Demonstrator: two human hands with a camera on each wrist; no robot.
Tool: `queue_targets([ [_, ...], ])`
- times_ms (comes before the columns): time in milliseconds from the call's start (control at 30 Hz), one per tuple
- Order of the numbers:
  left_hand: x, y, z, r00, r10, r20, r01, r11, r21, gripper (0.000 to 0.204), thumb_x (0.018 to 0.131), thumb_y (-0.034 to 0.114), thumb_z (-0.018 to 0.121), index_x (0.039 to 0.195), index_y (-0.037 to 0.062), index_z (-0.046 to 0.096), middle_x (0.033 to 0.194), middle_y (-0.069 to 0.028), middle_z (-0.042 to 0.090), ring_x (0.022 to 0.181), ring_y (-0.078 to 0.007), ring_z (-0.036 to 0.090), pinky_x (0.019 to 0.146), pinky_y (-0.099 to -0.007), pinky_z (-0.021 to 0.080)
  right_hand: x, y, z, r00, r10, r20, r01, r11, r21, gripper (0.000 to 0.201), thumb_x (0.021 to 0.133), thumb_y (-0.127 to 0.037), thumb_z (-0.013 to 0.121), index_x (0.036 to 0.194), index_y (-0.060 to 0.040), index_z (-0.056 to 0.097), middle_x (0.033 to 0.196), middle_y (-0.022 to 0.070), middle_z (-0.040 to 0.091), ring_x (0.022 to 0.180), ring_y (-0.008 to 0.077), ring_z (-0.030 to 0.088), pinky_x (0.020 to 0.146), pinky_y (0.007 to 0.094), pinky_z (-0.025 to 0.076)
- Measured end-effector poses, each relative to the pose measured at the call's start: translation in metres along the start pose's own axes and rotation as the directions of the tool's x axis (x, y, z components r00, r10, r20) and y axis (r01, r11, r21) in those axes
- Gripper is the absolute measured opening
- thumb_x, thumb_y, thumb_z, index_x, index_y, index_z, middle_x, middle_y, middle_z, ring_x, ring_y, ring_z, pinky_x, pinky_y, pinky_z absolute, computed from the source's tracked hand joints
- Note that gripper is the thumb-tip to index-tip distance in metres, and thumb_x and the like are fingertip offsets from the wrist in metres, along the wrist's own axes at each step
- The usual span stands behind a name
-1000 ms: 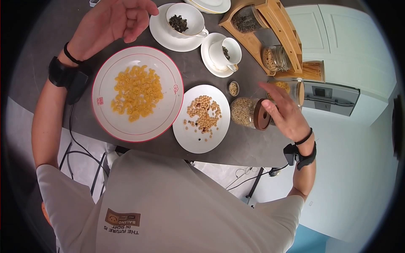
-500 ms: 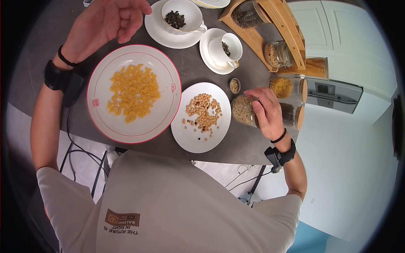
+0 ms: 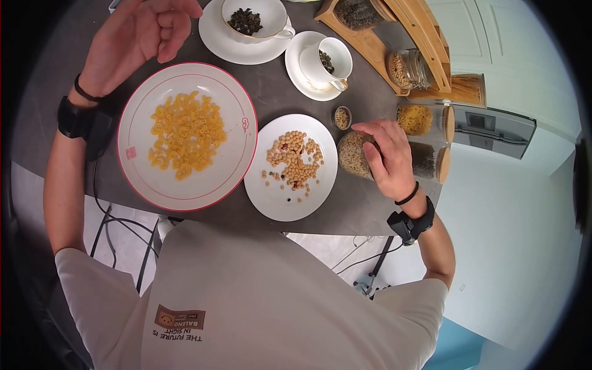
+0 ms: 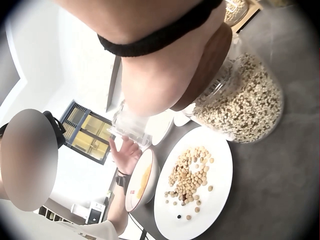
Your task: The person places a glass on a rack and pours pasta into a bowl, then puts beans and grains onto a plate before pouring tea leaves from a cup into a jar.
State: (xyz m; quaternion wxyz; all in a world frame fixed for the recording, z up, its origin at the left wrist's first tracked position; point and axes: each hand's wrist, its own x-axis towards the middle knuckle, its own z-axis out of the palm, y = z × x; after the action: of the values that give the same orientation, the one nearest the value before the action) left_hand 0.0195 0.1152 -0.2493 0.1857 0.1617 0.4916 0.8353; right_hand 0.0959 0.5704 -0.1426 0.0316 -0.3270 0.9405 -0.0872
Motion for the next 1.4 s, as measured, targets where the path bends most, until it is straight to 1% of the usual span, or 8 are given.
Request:
queue_targets([
  [100,-0.0012,0.0074,0.0094,1.0,-0.016,0.005,0.015,0.999,0.038,0.082,0.101,0.069,0.037,0.119,-0.0062,0.064,0.087,-0.0162,0.069,0.072,-0.0253,0.064,0.068,-0.033,0.05,0.0004,-0.0016,-0.0001,1.0,0.007,-0.001,-0.007,1.0,-0.005,0.027,0.088,-0.013,0.061,0.114,-0.0081,0.069,0.102,0.0109,0.063,0.095,0.0307,0.058,0.085,0.0407,0.044],
  [200,0.0053,0.0046,0.0066,0.977,0.092,0.192,-0.116,0.986,0.121,0.074,0.107,0.062,0.022,0.12,-0.0009,0.058,0.073,-0.0023,0.055,0.062,-0.0104,0.045,0.061,-0.0242,0.036,0.0,-0.0011,-0.0004,1.0,0.007,-0.001,-0.007,1.0,-0.006,0.028,0.089,-0.013,0.061,0.114,-0.0082,0.069,0.103,0.0107,0.063,0.095,0.0305,0.058,0.085,0.0404,0.044],
  [300,0.0053,0.0028,0.0044,0.977,0.097,0.187,-0.124,0.983,0.137,0.073,0.107,0.06,0.022,0.121,-0.0021,0.058,0.071,-0.0023,0.054,0.061,-0.0105,0.043,0.061,-0.0245,0.034,-0.0004,0.0003,0.0008,1.0,0.002,-0.001,-0.002,1.0,-0.005,0.027,0.089,-0.014,0.061,0.114,-0.0082,0.069,0.103,0.0105,0.063,0.095,0.0304,0.058,0.085,0.0403,0.044],
  [500,0.0049,0.0023,0.0053,0.983,0.082,0.162,-0.102,0.987,0.122,0.073,0.107,0.06,0.022,0.121,-0.0018,0.057,0.071,-0.0022,0.053,0.062,-0.0104,0.043,0.062,-0.0244,0.035,-0.0009,0.0003,0.0008,1.0,-0.004,-0.017,0.004,1.0,-0.005,0.026,0.089,-0.014,0.061,0.112,-0.0083,0.07,0.102,0.0104,0.063,0.095,0.0304,0.058,0.085,0.0402,0.044],
  [600,0.0052,0.0022,0.0039,0.982,0.083,0.17,-0.109,0.983,0.151,0.073,0.107,0.06,0.022,0.121,-0.0018,0.057,0.071,-0.0022,0.053,0.062,-0.0104,0.043,0.062,-0.0246,0.035,-0.001,0.0002,0.0005,1.0,0.0,-0.014,0.0,1.0,-0.004,0.025,0.089,-0.014,0.061,0.112,-0.0084,0.07,0.102,0.0104,0.063,0.095,0.0305,0.059,0.085,0.0402,0.044],
  [1067,0.0054,0.0012,0.0036,0.983,0.073,0.17,-0.095,0.987,0.126,0.074,0.106,0.062,0.022,0.122,-0.0025,0.057,0.072,-0.0025,0.054,0.062,-0.0107,0.044,0.061,-0.0246,0.035,-0.0015,0.0015,0.0005,1.0,0.0,-0.014,0.001,1.0,0.006,0.024,0.089,-0.014,0.062,0.111,-0.0088,0.07,0.102,0.0106,0.064,0.095,0.0305,0.06,0.083,0.0405,0.044],
  [1167,0.0053,0.0012,0.004,0.984,0.073,0.165,-0.094,0.988,0.123,0.075,0.106,0.062,0.022,0.122,-0.0025,0.057,0.072,-0.0025,0.054,0.062,-0.0106,0.044,0.061,-0.0246,0.035,-0.0003,-0.0021,-0.0021,1.0,0.003,0.016,-0.003,1.0,-0.009,0.025,0.093,-0.015,0.054,0.112,-0.0045,0.067,0.102,0.0131,0.063,0.095,0.0329,0.058,0.086,0.041,0.045],
  [1400,0.0057,0.0013,0.003,0.98,0.073,0.183,-0.1,0.985,0.141,0.075,0.106,0.063,0.022,0.122,-0.0022,0.057,0.072,-0.0023,0.054,0.062,-0.0104,0.044,0.06,-0.0247,0.034,-0.0011,-0.0011,-0.0012,1.0,0.004,0.013,-0.004,1.0,-0.017,0.025,0.093,-0.015,0.054,0.111,-0.0044,0.068,0.102,0.0128,0.064,0.096,0.0328,0.058,0.087,0.0411,0.045],
])
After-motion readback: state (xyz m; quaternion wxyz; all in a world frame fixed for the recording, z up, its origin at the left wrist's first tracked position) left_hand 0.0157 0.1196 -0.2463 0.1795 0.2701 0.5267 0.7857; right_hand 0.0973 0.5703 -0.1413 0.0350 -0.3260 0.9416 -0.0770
